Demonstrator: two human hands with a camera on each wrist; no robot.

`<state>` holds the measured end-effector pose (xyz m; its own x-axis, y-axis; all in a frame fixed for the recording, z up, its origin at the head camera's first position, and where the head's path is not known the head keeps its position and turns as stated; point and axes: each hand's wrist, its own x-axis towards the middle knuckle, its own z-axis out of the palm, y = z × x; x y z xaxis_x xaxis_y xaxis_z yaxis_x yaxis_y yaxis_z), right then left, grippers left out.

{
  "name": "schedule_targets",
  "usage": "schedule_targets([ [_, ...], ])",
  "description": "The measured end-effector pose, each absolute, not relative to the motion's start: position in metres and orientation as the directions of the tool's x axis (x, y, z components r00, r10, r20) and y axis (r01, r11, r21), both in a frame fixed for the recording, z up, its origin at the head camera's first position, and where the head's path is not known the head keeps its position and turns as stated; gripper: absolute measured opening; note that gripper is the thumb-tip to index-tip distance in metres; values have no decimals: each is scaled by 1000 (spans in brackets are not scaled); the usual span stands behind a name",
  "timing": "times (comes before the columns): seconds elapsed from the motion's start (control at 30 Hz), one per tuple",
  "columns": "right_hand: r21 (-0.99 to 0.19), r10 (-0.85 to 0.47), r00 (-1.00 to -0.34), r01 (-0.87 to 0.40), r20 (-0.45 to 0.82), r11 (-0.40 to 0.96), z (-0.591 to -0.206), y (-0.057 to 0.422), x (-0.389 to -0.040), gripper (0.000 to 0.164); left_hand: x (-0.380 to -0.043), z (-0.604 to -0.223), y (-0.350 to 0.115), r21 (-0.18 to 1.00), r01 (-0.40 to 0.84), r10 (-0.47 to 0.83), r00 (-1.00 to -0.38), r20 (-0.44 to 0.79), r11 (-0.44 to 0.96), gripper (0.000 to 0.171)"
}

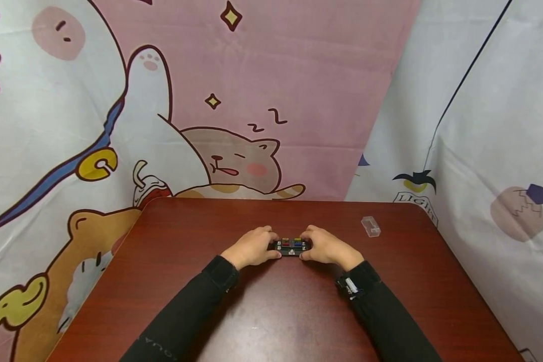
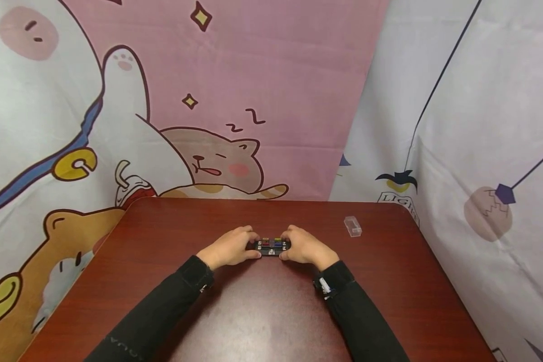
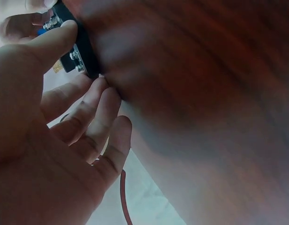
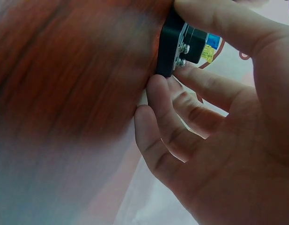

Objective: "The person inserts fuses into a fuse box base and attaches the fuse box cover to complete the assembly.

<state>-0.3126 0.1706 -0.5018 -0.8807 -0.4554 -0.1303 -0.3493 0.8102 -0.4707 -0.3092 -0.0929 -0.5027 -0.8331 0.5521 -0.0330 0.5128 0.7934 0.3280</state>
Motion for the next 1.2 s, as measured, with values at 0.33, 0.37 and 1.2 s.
schedule_targets([
  [0.33,-449,-464,-876,-363,-133,816,-501,174,-311,51,-309,-505,-95,314,508,543,-839,-31,802,52],
  [0.37,-449,-468,-874,-369,-129,814,-501,175,-311,51,-309,-504,-95,312,508,542,-840,-30,803,51],
  [1.2,-328,-72,-994,-96,83,940,-476,316,-317,54,-306,-500,-91,282,525,555,-831,-34,803,52],
])
